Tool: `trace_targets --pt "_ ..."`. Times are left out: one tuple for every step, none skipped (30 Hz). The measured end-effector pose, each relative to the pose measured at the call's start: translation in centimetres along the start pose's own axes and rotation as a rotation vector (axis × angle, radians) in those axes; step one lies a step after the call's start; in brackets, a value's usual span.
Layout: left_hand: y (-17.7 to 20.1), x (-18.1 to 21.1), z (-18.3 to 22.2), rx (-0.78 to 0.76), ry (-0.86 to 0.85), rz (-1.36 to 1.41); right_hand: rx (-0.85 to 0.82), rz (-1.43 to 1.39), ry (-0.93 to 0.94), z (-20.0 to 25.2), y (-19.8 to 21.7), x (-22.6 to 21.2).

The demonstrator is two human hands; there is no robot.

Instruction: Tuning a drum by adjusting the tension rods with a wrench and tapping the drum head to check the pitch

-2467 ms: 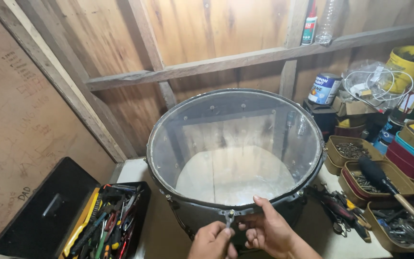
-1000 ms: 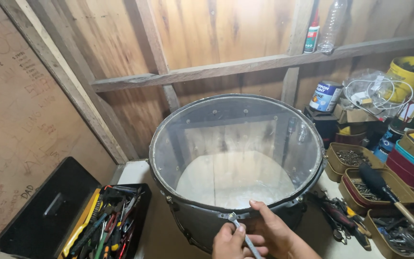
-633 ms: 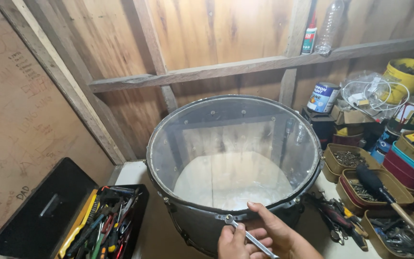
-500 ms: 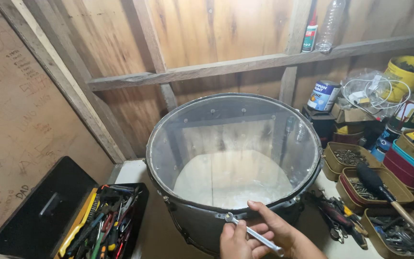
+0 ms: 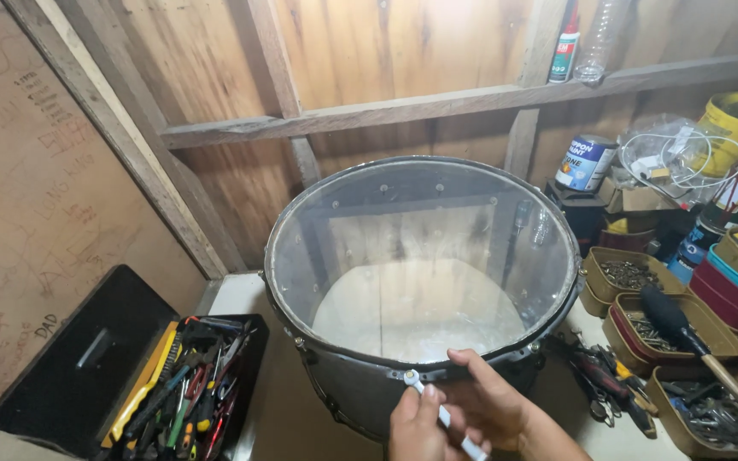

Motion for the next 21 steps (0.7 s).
trace_targets --pt "0.5 -0.2 -0.4 -0.031 -0.03 0.026 0.131 0.05 -0.006 0.2 -0.2 -0.2" --pt "2.1 0.9 -1.3 -0.034 -0.034 0.025 0.129 0.052 -0.001 0.5 -1.0 -0.6" --pt "3.6 2.0 -2.1 -0.134 0.007 -0.219 0.19 0.013 0.013 0.7 -1.7 -0.9" --pt "5.2 3.0 -2.9 -0.231 0.049 -0.463 0.25 -0.026 0.027 0.9 -2.5 -1.2" --pt "5.1 5.4 -2.6 -0.231 0.044 -0.466 0.246 -0.024 0.03 0.5 -1.8 -1.2" --pt "4.8 7.8 -2.3 -0.319 -0.021 -0.789 0.269 -0.037 0.035 0.1 -1.0 -1.1" --pt "4.9 10.0 -1.8 -0.398 -0.085 -1.108 0.292 -0.049 0.032 -0.4 -0.3 -0.8" --pt "4.2 11.9 -0.6 -0.391 -0.084 -1.106 0.287 -0.047 0.027 -0.5 -0.5 -0.7" --pt "2.9 14.0 0.5 -0.485 -0.265 -1.472 0.309 -0.072 0.012 -0.4 -0.4 -0.8" --pt "1.7 15.9 1.7 -0.57 -0.459 -1.832 0.331 -0.096 -0.003 -0.3 -0.4 -1.0" --pt "1.3 16.5 1.8 -0.569 -0.461 -1.831 0.332 -0.095 -0.001 -0.4 -0.3 -1.0" --pt "0.9 17.0 1.8 -0.554 -0.461 -1.904 0.325 -0.097 -0.013 -0.6 -0.3 -1.1" --pt "0.5 17.5 1.9 -0.537 -0.459 -1.975 0.319 -0.1 -0.027 -0.7 -0.1 -1.0" --pt "1.9 16.6 0.9 -0.536 -0.459 -1.973 0.32 -0.098 -0.028 -0.5 -0.3 -0.9" --pt "2.9 15.9 0.0 -0.553 -0.639 -1.938 0.326 -0.089 -0.024 -0.4 -0.5 -1.0" --pt "3.9 15.2 -1.0 -0.567 -0.818 -1.893 0.333 -0.081 -0.02 -0.3 -0.7 -1.1" --pt "4.1 14.7 -0.1 -0.572 -0.821 -1.895 0.334 -0.083 -0.016 -0.4 -0.4 -1.1" --pt "4.6 14.3 0.6 -0.492 -0.606 -1.74 0.314 -0.069 -0.015 -0.6 -0.2 -1.0" --pt "5.1 13.7 1.3 -0.413 -0.398 -1.577 0.295 -0.058 -0.014 -0.7 0.1 -0.9" --pt "5.5 11.9 0.4 -0.42 -0.398 -1.582 0.297 -0.065 -0.01 -0.5 -0.2 -0.9" --pt "6.1 10.0 -0.5 -0.382 -0.291 -1.281 0.32 -0.073 0.013 -0.3 -0.4 -0.9"
Point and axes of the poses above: each hand's wrist, its own z-axis away from the middle knuckle, its own y-axis out of the back of the hand, x = y × z, the point moved 2 cm from there along -z, towards the middle knuckle, and after that the axes turned 3 degrees about -y, right-handed, at the moved point
